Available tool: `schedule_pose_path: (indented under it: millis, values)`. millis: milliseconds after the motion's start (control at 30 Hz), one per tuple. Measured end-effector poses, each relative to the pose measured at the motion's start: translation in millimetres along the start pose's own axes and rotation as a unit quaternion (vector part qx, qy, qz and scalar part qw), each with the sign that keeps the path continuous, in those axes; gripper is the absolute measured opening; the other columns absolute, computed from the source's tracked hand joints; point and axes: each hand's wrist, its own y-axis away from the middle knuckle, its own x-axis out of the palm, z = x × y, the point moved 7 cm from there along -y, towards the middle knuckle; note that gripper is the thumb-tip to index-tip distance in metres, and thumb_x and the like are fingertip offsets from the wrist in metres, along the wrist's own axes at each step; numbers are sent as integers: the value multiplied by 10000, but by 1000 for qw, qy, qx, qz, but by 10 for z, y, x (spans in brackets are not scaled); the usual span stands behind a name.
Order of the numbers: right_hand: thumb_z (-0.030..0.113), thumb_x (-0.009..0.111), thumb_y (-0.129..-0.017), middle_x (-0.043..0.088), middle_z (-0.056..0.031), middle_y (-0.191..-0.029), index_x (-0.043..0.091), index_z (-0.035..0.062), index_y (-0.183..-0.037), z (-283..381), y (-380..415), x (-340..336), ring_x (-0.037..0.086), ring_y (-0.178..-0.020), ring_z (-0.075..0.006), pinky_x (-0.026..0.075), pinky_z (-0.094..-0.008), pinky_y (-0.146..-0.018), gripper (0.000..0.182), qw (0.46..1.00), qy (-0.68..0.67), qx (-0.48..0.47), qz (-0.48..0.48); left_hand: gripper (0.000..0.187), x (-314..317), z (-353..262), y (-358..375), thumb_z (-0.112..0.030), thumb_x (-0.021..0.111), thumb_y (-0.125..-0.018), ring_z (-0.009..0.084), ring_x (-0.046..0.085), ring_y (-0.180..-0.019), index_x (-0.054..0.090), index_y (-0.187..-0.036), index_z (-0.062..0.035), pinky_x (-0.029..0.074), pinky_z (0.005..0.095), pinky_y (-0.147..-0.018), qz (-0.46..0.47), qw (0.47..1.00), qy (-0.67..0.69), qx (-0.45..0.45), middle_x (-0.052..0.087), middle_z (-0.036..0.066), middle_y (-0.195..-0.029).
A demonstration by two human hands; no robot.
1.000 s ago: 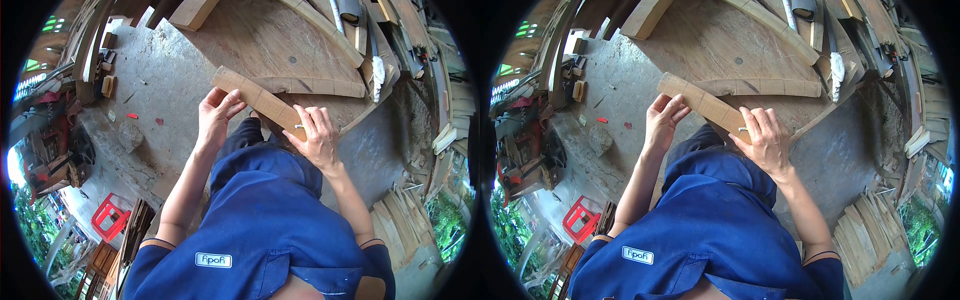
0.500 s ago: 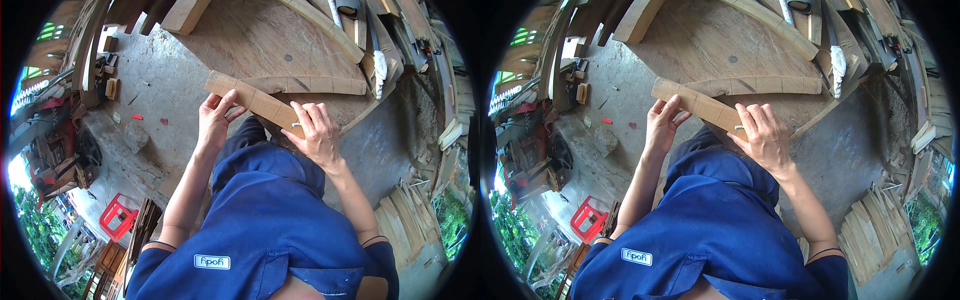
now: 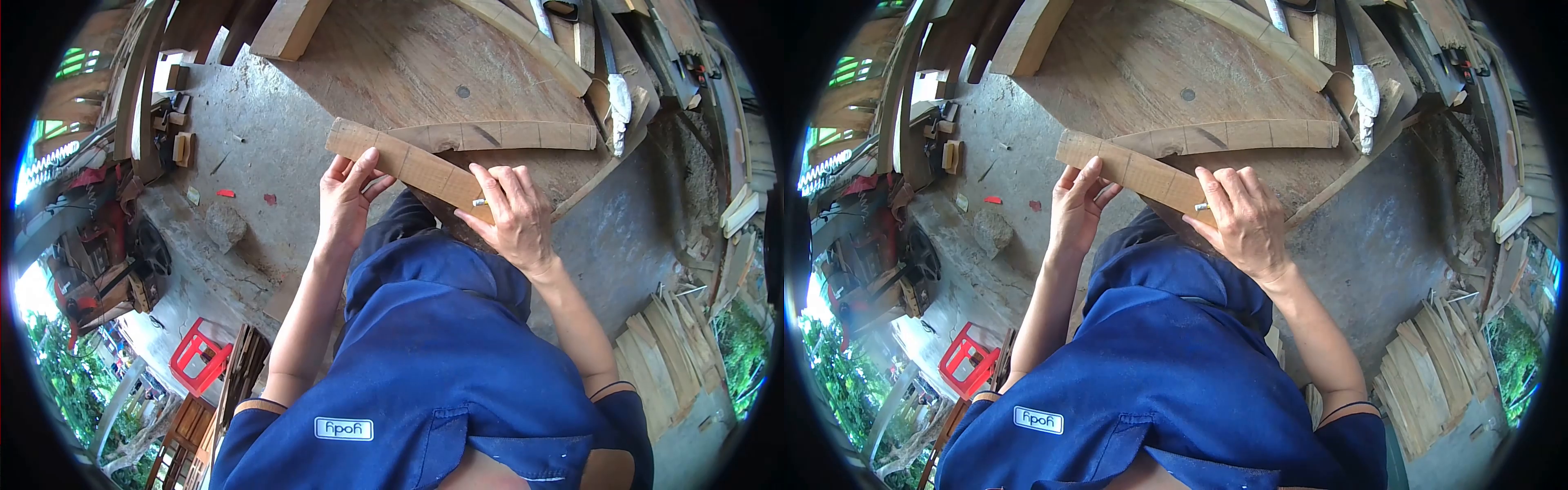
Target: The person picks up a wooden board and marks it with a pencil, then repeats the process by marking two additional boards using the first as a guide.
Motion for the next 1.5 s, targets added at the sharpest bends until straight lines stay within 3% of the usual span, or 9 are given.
schedule_pose_path:
  millis: [833,900,1067,1167,1233,1267,1367,1400,1500]
  values:
    - [274,904,-657,553,-50,-1034,609,50,-1298,-10,17,52,557,-927,-229,522,-365,-806,741,1000,-15,13,5,259,3,-27,-23,-177,741,-936,93,641,-870,670,-1134,-26,617,292,-794,7,999,-29,24,688,31,-1039]
    - [278,903,-659,552,-50,-1037,608,50,-1299,-4,13,47,556,-927,-229,522,-366,-806,740,1000,-12,12,4,263,-18,-22,-35,-170,686,-977,143,683,-955,653,-1184,-11,610,314,-841,16,998,-49,33,697,69,-1113]
    - [308,894,-665,551,-49,-1044,603,49,-1303,-4,12,46,556,-931,-232,522,-370,-807,748,1000,-4,10,6,266,15,-31,-23,-171,689,-975,150,685,-981,656,-1185,-12,605,324,-864,8,998,-49,42,699,69,-1125]
    - [368,879,-693,554,-58,-1057,595,59,-1280,7,5,25,556,-933,-214,529,-343,-793,722,1000,3,-6,3,265,30,-38,-7,-179,693,-974,148,681,-1001,659,-1183,-20,602,324,-866,4,998,-50,48,699,65,-1128]
    - [417,784,-833,548,-79,-1073,635,49,-1247,12,10,-69,546,-955,-228,518,-355,-797,574,998,-20,-21,-47,264,38,-47,-10,-184,695,-973,146,679,-1011,661,-1181,-25,601,322,-864,0,997,-51,53,699,62,-1130]
    - [417,784,-833,548,-79,-1073,635,49,-1247,-24,-15,-78,546,-955,-228,518,-355,-797,574,998,-21,-24,-46,267,37,-43,-12,-192,699,-971,144,677,-1018,662,-1179,-29,599,322,-864,-3,997,-51,51,699,59,-1130]
    - [392,578,-1010,533,-90,-1052,693,54,-1186,-4,-152,-459,512,-958,-252,489,-375,-773,398,985,-35,-46,-161,272,27,-41,5,-203,704,-968,140,674,-1024,664,-1176,-33,597,320,-863,-11,997,-57,46,699,53,-1129]
    - [417,552,-1024,525,-75,-966,701,61,-1172,15,-234,-593,507,-914,-236,487,-359,-789,413,982,-63,-35,-176,273,36,-42,-2,-206,706,-967,139,674,-1022,664,-1175,-34,597,319,-862,-12,997,-63,45,698,50,-1128]
    - [377,559,-1033,599,-83,-906,705,50,-1157,6,-453,-549,593,-848,-202,511,-336,-738,379,975,-184,9,-127,279,32,-46,-9,-206,711,-962,137,674,-1017,663,-1176,-33,596,316,-861,-3,997,-66,49,700,47,-1125]
